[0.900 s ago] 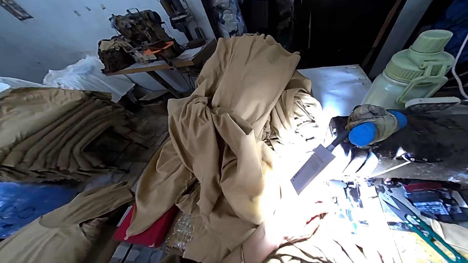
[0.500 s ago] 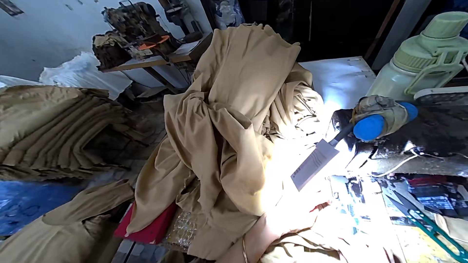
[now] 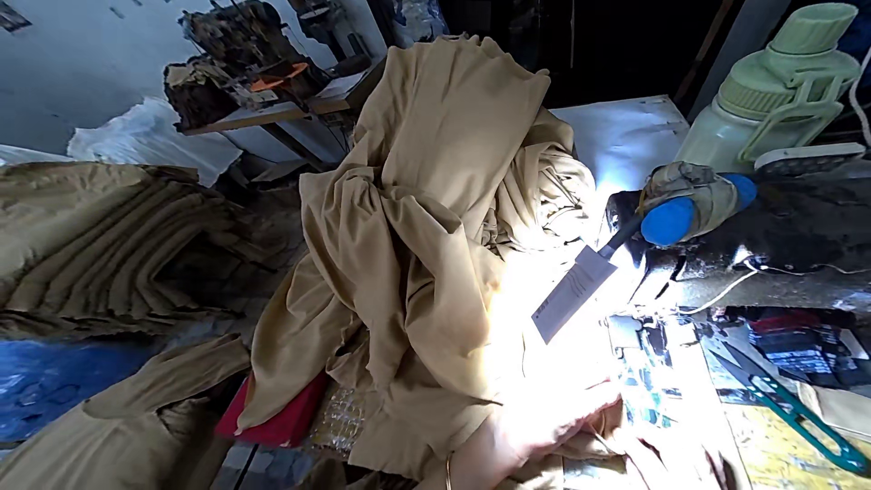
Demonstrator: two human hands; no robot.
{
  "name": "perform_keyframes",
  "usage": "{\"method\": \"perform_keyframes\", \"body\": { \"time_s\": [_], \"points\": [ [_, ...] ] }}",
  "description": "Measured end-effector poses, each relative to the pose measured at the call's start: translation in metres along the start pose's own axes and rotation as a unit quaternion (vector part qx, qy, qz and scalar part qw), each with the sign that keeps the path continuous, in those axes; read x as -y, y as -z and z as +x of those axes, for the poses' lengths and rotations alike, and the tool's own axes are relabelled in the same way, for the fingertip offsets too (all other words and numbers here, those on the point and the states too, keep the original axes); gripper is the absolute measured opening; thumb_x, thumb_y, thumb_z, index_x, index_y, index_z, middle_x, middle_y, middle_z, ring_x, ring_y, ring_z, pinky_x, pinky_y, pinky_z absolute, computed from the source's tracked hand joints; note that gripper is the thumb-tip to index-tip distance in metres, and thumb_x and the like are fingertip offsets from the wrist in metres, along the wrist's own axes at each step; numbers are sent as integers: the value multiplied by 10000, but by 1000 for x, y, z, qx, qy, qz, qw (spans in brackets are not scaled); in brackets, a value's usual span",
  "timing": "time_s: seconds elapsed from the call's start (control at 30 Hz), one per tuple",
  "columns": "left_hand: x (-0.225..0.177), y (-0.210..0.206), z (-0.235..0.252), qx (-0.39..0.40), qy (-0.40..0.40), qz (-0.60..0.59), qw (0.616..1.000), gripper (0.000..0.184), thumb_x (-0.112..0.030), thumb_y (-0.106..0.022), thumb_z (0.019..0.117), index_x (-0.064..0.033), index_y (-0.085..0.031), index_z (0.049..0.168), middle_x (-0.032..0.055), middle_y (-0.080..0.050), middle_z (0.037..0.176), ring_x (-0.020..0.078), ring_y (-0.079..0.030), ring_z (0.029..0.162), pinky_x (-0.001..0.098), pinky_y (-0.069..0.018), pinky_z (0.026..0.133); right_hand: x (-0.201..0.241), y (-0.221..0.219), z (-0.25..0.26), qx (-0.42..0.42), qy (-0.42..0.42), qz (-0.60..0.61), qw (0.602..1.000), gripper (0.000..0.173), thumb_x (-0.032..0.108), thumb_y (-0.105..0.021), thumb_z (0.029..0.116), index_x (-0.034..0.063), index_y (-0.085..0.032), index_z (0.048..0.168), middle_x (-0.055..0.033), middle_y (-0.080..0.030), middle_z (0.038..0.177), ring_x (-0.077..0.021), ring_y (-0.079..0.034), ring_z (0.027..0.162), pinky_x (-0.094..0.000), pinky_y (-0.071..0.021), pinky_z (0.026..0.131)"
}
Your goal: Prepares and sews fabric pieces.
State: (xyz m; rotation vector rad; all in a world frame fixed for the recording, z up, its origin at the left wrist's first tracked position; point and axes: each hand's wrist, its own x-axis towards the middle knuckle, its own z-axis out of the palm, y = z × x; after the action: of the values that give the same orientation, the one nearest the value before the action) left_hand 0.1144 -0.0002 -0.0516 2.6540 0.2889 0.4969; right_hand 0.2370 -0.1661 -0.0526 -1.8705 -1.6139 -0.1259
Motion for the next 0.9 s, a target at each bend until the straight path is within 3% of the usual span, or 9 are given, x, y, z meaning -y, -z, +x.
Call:
{"method": "perform_keyframes", "body": {
  "time_s": [0.07,0.17,0.2,0.37,0.5,0.67,0.77,0.9],
  "points": [
    [0,1,3,23,-7,23,999,246,-68,-511,1012,-92,-738,1101,86,-746,1103,245,-702,1088,408,-544,955,-2,-3,-2,-18,8,2,1000,152,82,-624,948,80,-775,970,-138,-737,931,-318,-683,898,-438,-488,936],
    [-8,2,-2,-38,42,-15,998,244,-139,-544,1021,-79,-768,1098,83,-763,1009,198,-734,955,354,-579,838,-6,-7,-7,-27,7,20,999,183,94,-591,957,53,-770,951,-160,-738,943,-323,-679,930,-433,-464,971],
    [-7,-1,-5,-33,70,-61,995,252,-158,-534,1035,-76,-760,1115,92,-757,1024,188,-727,971,349,-571,857,-6,-7,-7,-27,3,22,999,190,95,-586,954,50,-770,946,-158,-738,943,-321,-677,932,-429,-458,973],
    [-6,-8,-5,-22,47,-127,991,209,-95,-549,1006,-17,-739,1045,128,-724,1014,210,-707,944,328,-567,841,-4,-6,-5,-17,-5,21,1000,184,101,-586,949,47,-761,929,-155,-742,928,-323,-689,911,-439,-477,953],
    [-19,-9,-16,-32,23,-100,994,361,-257,-510,1049,-10,-680,1249,168,-698,1248,236,-690,1141,363,-543,973,-7,-3,-3,24,-5,53,998,182,75,-602,936,38,-777,965,-171,-739,983,-347,-680,929,-497,-485,911],
    [-18,-4,-23,-6,-26,-59,998,536,-377,-578,1002,38,-621,1339,212,-624,1373,297,-575,1324,369,-419,1137,-5,2,-1,60,-35,65,995,229,75,-609,943,6,-779,1081,-235,-726,1106,-405,-674,1019,-499,-494,976],
    [-10,-6,-23,-9,-51,-42,998,536,-369,-638,960,21,-630,1327,204,-632,1360,285,-584,1313,355,-432,1125,-5,4,0,84,-42,58,994,220,112,-618,954,26,-777,1080,-228,-709,1008,-400,-662,969,-531,-497,931],
    [-7,-5,-19,-10,-40,-102,994,504,-305,-657,950,37,-629,1319,208,-640,1332,270,-634,1224,348,-487,1050,6,20,13,105,-67,95,988,243,94,-587,974,1,-765,1111,-208,-747,1052,-406,-692,1026,-577,-467,1004]
  ]
}}
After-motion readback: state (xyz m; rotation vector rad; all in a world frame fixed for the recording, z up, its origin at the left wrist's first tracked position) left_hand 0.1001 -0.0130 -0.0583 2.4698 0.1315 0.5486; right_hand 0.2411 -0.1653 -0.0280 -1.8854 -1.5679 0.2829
